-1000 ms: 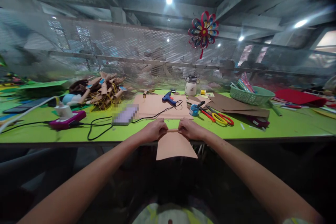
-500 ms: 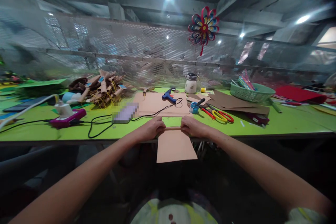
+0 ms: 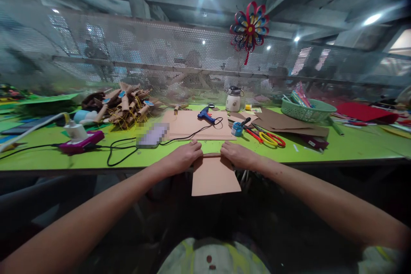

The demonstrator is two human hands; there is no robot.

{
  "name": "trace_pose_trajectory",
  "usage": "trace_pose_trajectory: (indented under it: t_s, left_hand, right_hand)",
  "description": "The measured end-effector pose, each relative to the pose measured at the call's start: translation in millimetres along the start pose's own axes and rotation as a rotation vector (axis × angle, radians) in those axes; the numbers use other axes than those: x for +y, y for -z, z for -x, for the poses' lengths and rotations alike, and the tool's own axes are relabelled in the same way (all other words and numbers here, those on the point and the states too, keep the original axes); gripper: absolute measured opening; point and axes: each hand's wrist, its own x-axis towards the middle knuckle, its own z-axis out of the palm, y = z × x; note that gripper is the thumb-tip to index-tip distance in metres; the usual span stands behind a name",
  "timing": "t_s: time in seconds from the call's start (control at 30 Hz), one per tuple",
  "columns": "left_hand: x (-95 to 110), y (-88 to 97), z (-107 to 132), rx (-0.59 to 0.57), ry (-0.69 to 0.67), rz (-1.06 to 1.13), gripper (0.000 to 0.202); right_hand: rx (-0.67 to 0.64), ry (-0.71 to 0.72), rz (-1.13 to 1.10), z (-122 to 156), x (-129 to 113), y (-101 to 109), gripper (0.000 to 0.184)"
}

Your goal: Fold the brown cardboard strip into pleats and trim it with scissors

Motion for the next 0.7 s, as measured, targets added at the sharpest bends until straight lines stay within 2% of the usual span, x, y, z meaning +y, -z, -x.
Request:
trace_pose_trajectory:
  t_s: [0.27, 0.37, 0.53, 0.63, 0.7]
  left_hand:
    - [10.5, 12.4, -4.5, -0.044, -0.187, -0.193, 0.013]
    - [11.5, 11.4, -0.9, -0.047, -0.191, -0.176, 0.018]
    - [14.6, 14.9, 4.0, -0.048, -0.016, -0.018, 0.022]
    - [14.5, 21.2, -7.1, -0.092, 0.115, 0.093, 0.029]
    - [12.8, 23.6, -20.3, -0.144, 0.249, 0.174, 0.031]
  right_hand:
    - [-0.146, 0.063, 0.158, -5.2, -11.3, 14.0, 0.011]
    - [-0.161, 0.079, 0.179, -3.2, -15.5, 17.3, 0.014]
    - [-0.143, 0.035, 0.104, 4.9, -18.4, 20.0, 0.011]
    - [-0.1, 0.021, 0.049, 10.6, -18.5, 18.7, 0.01]
    - [-0.066, -0.006, 0.022, 14.1, -18.9, 15.8, 0.012]
